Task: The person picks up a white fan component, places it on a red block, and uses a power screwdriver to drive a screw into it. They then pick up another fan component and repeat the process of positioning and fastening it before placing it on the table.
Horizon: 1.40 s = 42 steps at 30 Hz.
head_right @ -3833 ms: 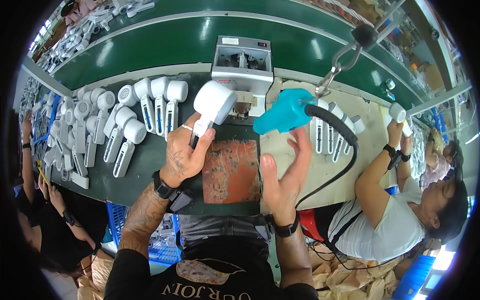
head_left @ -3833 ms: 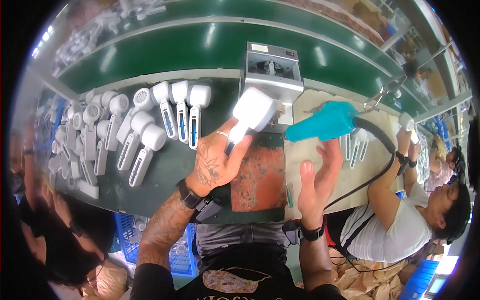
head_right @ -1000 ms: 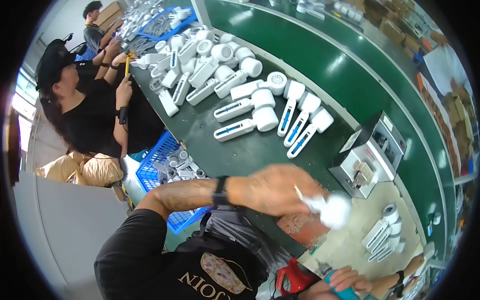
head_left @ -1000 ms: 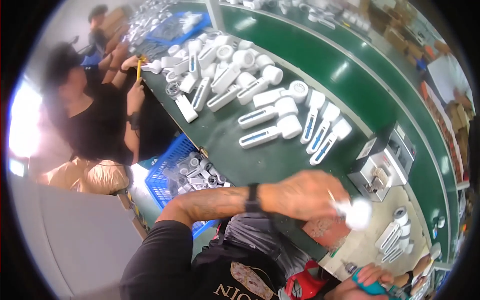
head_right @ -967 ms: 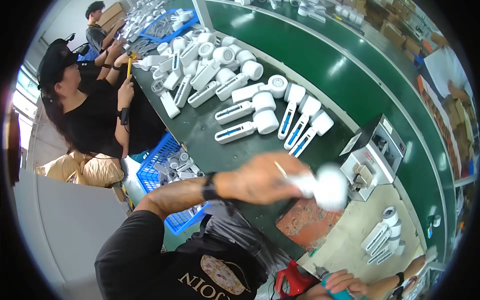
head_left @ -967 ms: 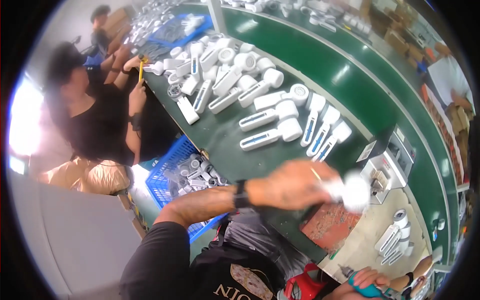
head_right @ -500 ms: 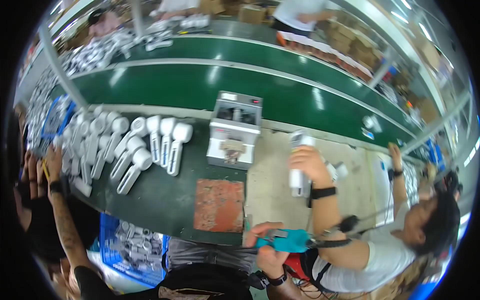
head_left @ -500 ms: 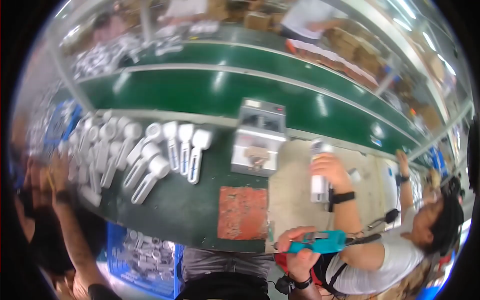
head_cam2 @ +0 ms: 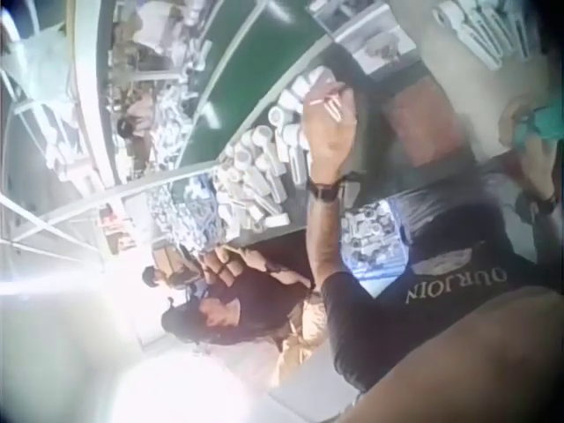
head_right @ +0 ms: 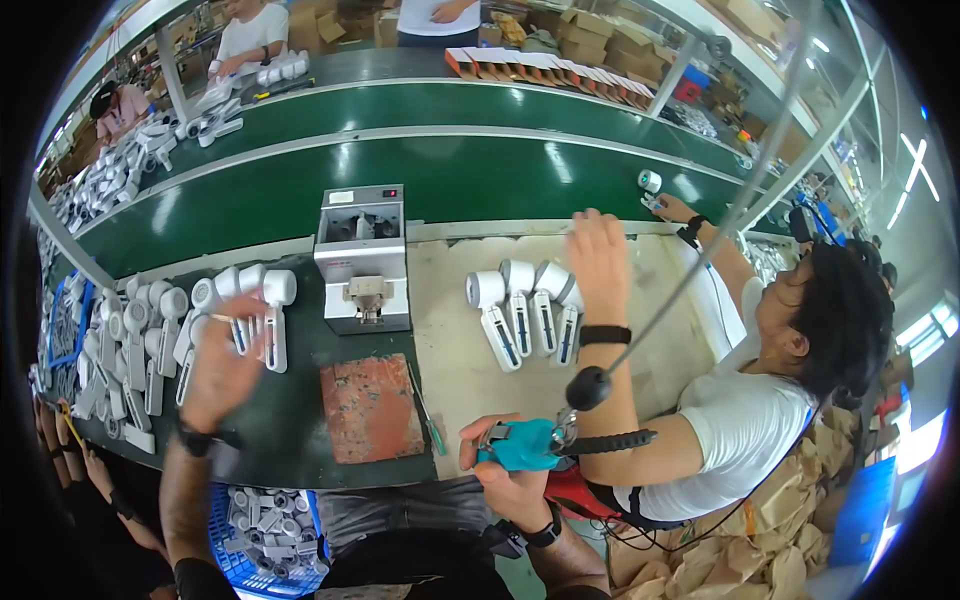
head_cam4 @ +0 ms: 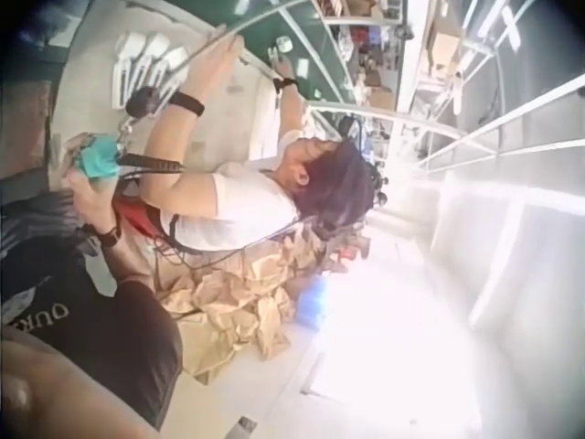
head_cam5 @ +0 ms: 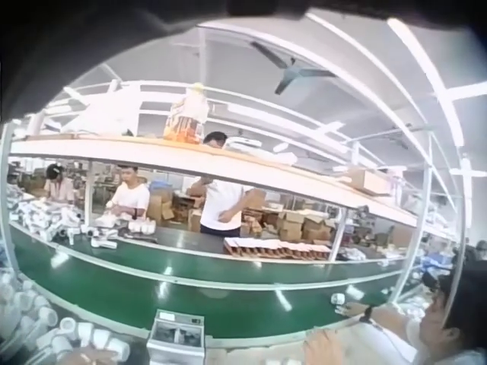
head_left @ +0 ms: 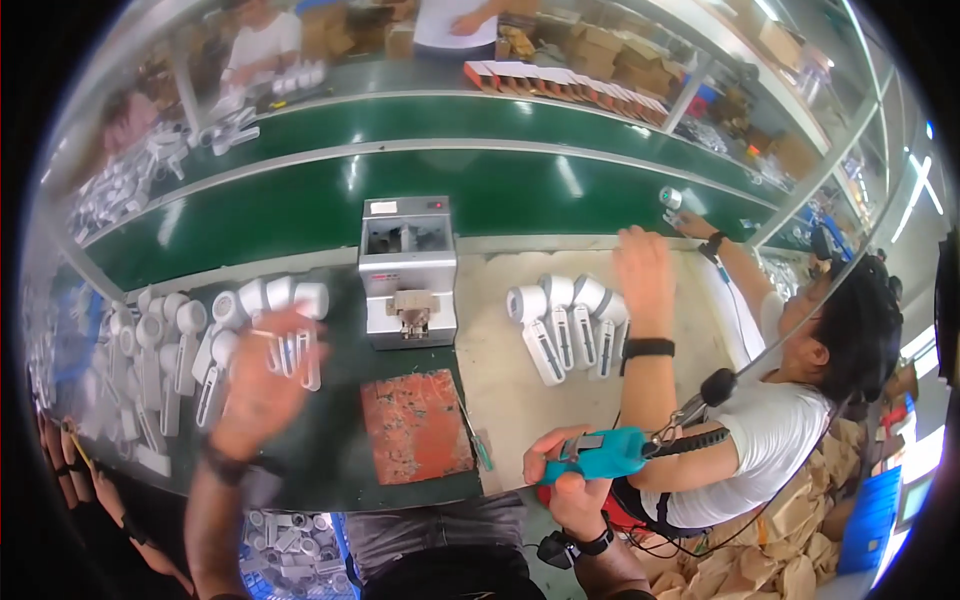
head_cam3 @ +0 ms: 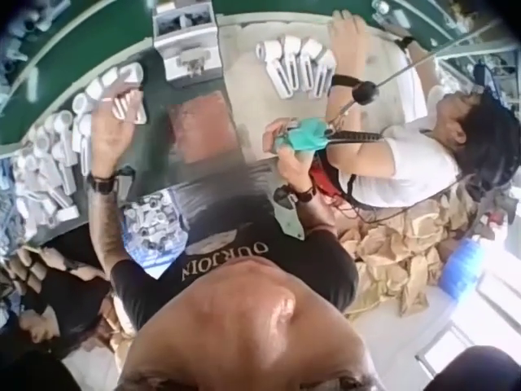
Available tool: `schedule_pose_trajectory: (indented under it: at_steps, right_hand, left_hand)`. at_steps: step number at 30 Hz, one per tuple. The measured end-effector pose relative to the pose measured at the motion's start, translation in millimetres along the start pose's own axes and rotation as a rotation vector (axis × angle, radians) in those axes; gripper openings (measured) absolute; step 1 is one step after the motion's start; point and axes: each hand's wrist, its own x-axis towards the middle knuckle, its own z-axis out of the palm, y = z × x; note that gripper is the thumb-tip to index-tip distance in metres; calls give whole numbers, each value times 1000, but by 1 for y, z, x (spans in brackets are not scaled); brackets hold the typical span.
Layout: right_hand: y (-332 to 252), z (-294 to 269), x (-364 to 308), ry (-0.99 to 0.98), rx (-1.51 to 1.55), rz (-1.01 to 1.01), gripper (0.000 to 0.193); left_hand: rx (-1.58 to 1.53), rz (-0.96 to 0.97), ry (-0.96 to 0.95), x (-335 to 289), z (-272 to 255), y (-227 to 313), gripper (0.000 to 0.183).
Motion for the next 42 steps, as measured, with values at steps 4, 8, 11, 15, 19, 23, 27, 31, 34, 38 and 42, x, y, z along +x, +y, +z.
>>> schedule_pose_trajectory:
  at_steps: [4,8,11,15,19,23,27,31,34,38,42]
  right_hand:
    - [-2,2,-10,-8,21,-23,70]
    - [-4,6,-20,-5,-10,-13,69]
    - [-8,4,-37,151,15,-15,38]
    - [-1,-4,-33,222,26,-74,35]
    - [9,-21,-17,-5,131,44,40]
    - [-2,1,-8,37,-6,29,74]
    - [7,7,-13,93,7,16,76]
    - [17,0,-7,12,35,-46,58]
    - [22,2,-5,110,-54,-106,68]
    - [50,-3,3,64,-140,-91,65]
    - [72,14,25,78,-214,-91,49]
  left_hand:
    - [3,463,-218,22,117,40,29]
    - [23,407,-547,40,207,67,55]
    - [102,330,-630,40,236,71,57]
    - [193,195,-653,47,230,79,67]
    - [312,312,-324,42,256,56,61]
    - [271,293,-232,58,259,41,53]
    - [290,276,-155,53,260,20,53]
    - [307,371,40,39,219,31,51]
    - [40,178,-153,13,172,49,51]
    - [-30,-19,-372,-12,108,53,40]
    - [-140,227,-130,-39,112,8,41]
